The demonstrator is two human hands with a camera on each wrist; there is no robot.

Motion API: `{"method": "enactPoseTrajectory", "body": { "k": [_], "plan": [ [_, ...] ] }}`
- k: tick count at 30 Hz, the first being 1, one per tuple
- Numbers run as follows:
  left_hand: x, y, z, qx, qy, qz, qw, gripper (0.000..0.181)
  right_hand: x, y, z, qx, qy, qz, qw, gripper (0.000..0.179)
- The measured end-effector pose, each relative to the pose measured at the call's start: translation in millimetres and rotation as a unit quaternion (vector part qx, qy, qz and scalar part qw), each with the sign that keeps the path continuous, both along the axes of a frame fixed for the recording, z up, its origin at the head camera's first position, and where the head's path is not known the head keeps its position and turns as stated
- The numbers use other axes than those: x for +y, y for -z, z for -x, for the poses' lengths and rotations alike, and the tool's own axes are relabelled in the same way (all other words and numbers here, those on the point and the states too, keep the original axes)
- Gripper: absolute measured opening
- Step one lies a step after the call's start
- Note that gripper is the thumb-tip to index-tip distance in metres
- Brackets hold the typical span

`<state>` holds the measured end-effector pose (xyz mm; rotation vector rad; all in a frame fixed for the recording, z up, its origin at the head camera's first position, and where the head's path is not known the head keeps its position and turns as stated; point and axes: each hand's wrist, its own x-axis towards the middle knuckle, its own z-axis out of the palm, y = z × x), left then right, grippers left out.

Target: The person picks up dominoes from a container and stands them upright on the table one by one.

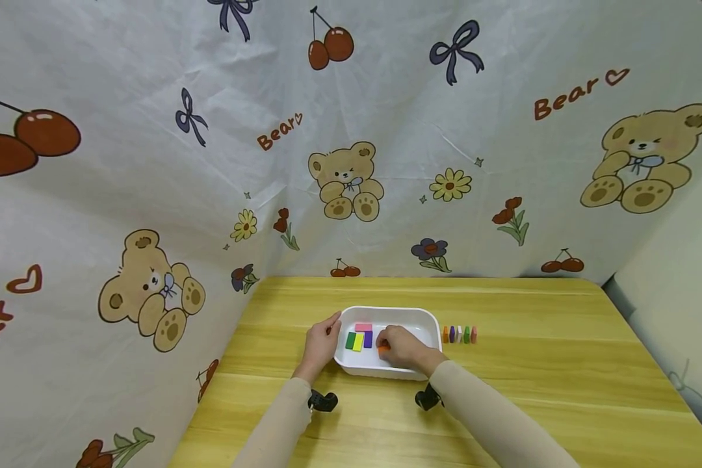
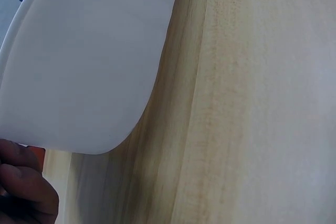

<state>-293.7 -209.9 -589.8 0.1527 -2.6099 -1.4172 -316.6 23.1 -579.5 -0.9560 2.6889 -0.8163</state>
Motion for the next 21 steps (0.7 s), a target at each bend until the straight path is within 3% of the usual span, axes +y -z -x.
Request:
{"method": "enactPoseTrajectory", "body": {
  "k": [11,21],
  "plan": [
    [-0.8,1.4,-0.1,0.006,0.001,0.001,1.0000,0.036,4.2,-3.5,0.7,-0.007,0.013,0.021,0.9997,0.011],
    [-1.2,2.7,2.1,0.005,-0.001,0.001,1.0000,0.035,7.4,-4.4,1.7,-0.029,0.057,0.075,0.9952,0.018]
  ]
}}
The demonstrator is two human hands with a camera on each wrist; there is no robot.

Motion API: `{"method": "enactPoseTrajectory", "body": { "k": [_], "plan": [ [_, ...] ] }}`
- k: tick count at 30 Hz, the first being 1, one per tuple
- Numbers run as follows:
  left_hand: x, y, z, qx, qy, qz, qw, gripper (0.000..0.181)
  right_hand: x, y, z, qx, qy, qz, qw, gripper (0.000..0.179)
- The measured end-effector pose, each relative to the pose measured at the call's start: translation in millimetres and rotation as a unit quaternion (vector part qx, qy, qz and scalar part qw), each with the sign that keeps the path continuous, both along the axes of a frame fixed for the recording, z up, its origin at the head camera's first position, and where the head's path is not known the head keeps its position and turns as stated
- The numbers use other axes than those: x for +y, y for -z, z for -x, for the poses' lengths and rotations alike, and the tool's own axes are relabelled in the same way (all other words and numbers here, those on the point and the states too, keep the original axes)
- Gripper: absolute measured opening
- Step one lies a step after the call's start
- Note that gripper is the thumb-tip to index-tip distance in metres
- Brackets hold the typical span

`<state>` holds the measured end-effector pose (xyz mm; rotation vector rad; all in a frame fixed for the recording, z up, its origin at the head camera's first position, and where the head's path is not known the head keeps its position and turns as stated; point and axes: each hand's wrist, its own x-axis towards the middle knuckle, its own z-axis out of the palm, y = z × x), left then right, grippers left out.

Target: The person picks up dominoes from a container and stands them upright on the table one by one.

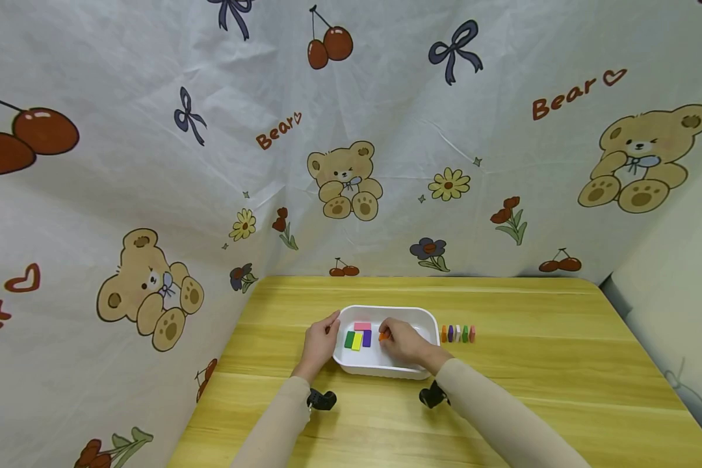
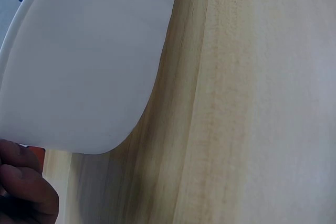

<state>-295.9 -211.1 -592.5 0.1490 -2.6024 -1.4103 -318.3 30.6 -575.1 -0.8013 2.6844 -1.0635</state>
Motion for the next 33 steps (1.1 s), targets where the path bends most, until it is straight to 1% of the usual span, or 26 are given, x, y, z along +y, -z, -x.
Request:
{"method": "enactPoseTrajectory", "body": {
  "k": [3,5,8,13,17,24,29,33],
  "plan": [
    [0.6,-0.6,-0.2,-0.003,0.000,0.001,1.0000,0.035,0.9,-1.3,0.8,-0.020,0.021,0.021,0.9994,0.025],
    [1.1,-0.9,-0.7,-0.004,-0.001,0.001,1.0000,0.035,1.8,-3.3,0.8,-0.033,0.028,0.023,0.9988,0.028],
    [1.0,-0.5,-0.9,-0.005,-0.001,0.003,1.0000,0.035,3.5,-7.5,0.0,-0.039,0.034,0.033,0.9981,0.026],
    [0.4,0.3,-0.1,-0.012,-0.002,0.000,0.9999,0.037,8.1,-15.6,-2.6,-0.053,0.033,0.055,0.9966,0.019],
    [0.9,0.3,0.2,-0.011,-0.004,0.001,0.9999,0.036,12.9,-21.0,-4.8,-0.064,0.024,0.062,0.9957,0.018],
    [0.4,1.3,0.0,-0.009,-0.002,-0.003,1.0000,0.035,26.6,-28.6,-9.9,-0.054,-0.008,0.070,0.9960,0.018],
    [0.5,0.1,0.2,-0.009,-0.003,-0.006,0.9999,0.035,35.0,-37.9,-14.1,-0.058,-0.012,0.076,0.9954,0.016],
    [0.4,0.5,0.7,-0.011,-0.003,-0.009,0.9999,0.036,41.6,-40.5,-16.0,-0.056,-0.018,0.075,0.9954,0.014]
  ]
}}
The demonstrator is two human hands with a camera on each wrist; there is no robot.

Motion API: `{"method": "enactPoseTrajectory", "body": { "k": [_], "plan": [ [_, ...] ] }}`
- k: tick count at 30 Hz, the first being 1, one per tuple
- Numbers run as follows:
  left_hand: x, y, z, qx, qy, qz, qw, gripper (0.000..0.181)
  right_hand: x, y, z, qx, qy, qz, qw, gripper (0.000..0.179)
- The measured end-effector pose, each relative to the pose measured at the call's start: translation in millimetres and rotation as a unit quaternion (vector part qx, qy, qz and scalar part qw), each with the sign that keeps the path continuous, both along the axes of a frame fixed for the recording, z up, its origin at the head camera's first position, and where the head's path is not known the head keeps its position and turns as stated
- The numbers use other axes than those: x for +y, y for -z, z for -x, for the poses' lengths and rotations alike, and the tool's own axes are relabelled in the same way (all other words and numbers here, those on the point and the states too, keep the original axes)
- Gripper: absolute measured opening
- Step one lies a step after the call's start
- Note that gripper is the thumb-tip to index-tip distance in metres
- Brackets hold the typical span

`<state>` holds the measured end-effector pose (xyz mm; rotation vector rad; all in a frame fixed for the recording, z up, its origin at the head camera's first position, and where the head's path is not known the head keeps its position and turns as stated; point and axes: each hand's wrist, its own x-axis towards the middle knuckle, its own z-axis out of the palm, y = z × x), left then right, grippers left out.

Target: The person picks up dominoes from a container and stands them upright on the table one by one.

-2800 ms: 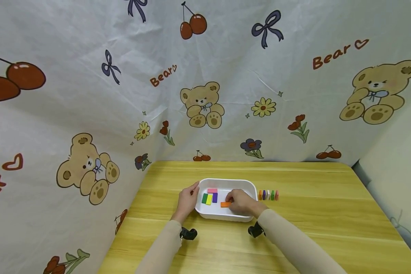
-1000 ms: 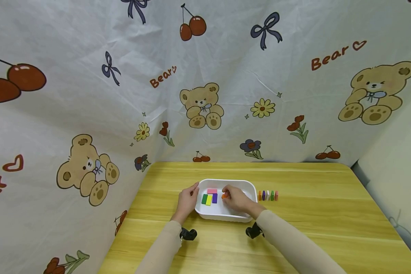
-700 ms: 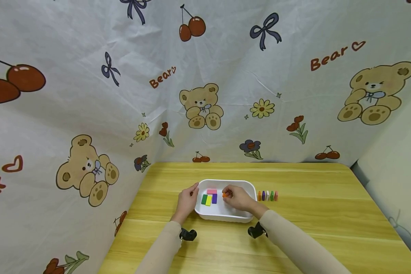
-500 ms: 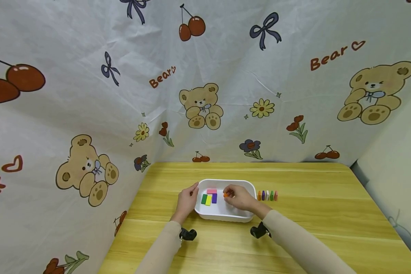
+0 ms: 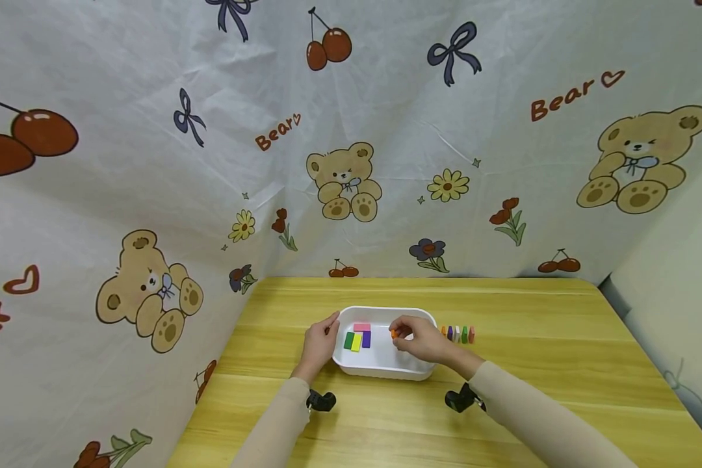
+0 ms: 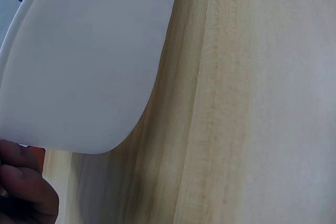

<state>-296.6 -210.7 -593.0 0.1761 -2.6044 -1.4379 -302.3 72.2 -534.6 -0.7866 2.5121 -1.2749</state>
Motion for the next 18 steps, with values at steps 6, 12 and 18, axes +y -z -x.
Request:
{"method": "enactPoseTrajectory", "body": {
  "k": [6,12,18],
  "plan": [
    [-0.3,1.2,-0.3,0.007,0.003,0.000,1.0000,0.035,12.2,-3.2,-3.0,0.000,-0.005,0.010,0.9999,0.014],
    [-0.6,0.9,-1.8,0.007,0.003,0.003,1.0000,0.036,24.7,-5.4,-4.9,-0.009,0.001,0.011,0.9999,0.015],
    [0.2,0.3,-1.9,0.003,0.003,0.007,1.0000,0.036,36.4,-8.0,-8.0,-0.011,0.002,0.022,0.9997,0.017]
  ]
}}
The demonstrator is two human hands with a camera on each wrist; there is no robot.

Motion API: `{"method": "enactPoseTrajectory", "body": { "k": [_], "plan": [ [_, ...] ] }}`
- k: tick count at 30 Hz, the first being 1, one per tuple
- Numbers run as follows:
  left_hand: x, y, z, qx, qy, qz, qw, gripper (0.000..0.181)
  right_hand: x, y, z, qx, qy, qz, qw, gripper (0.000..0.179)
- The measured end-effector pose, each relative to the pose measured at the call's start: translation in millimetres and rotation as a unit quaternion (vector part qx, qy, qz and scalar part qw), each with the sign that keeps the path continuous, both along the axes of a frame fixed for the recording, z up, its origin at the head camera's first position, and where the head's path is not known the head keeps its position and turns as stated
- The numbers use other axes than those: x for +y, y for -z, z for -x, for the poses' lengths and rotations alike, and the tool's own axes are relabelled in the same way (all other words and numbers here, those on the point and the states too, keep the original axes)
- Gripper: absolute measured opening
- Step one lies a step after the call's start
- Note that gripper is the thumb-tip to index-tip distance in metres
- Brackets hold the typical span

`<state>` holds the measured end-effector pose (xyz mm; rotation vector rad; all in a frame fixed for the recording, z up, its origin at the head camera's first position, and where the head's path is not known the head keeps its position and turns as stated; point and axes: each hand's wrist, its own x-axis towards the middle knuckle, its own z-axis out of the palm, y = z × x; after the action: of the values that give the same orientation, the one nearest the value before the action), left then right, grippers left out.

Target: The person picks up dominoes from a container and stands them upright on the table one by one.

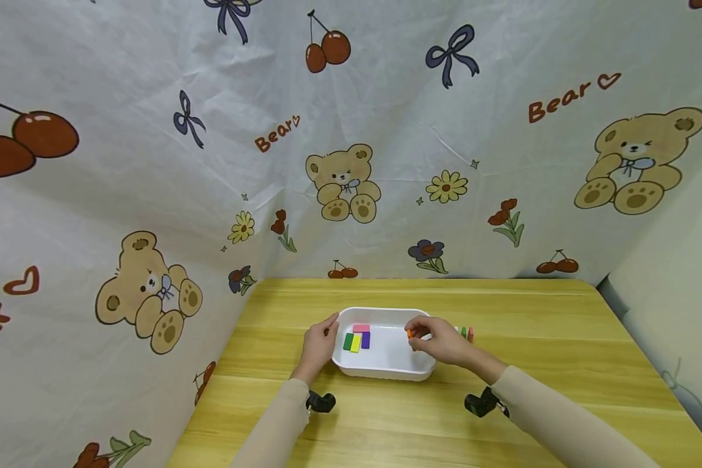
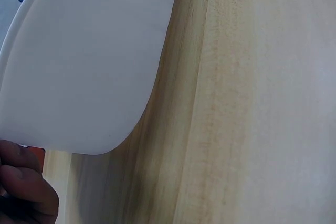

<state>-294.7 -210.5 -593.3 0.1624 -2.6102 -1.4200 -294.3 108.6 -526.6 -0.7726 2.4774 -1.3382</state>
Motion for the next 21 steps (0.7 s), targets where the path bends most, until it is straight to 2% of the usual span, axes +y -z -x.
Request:
{"method": "enactPoseTrajectory", "body": {
  "k": [5,10,15,21],
  "plan": [
    [0.3,-0.6,-0.4,0.003,0.002,0.000,1.0000,0.036,9.3,-1.1,-1.2,-0.023,0.023,0.017,0.9993,0.020],
    [0.1,-0.9,-0.6,0.001,0.002,-0.006,1.0000,0.037,18.7,-0.8,-0.4,-0.039,0.061,0.009,0.9974,0.023],
    [-0.4,0.1,0.2,-0.002,0.001,-0.008,1.0000,0.037,29.7,0.3,0.2,-0.037,0.077,0.007,0.9963,0.029],
    [-0.9,0.2,1.2,-0.005,0.002,-0.009,0.9999,0.038,43.9,3.9,-0.1,-0.017,0.096,0.007,0.9952,0.027]
  ]
}}
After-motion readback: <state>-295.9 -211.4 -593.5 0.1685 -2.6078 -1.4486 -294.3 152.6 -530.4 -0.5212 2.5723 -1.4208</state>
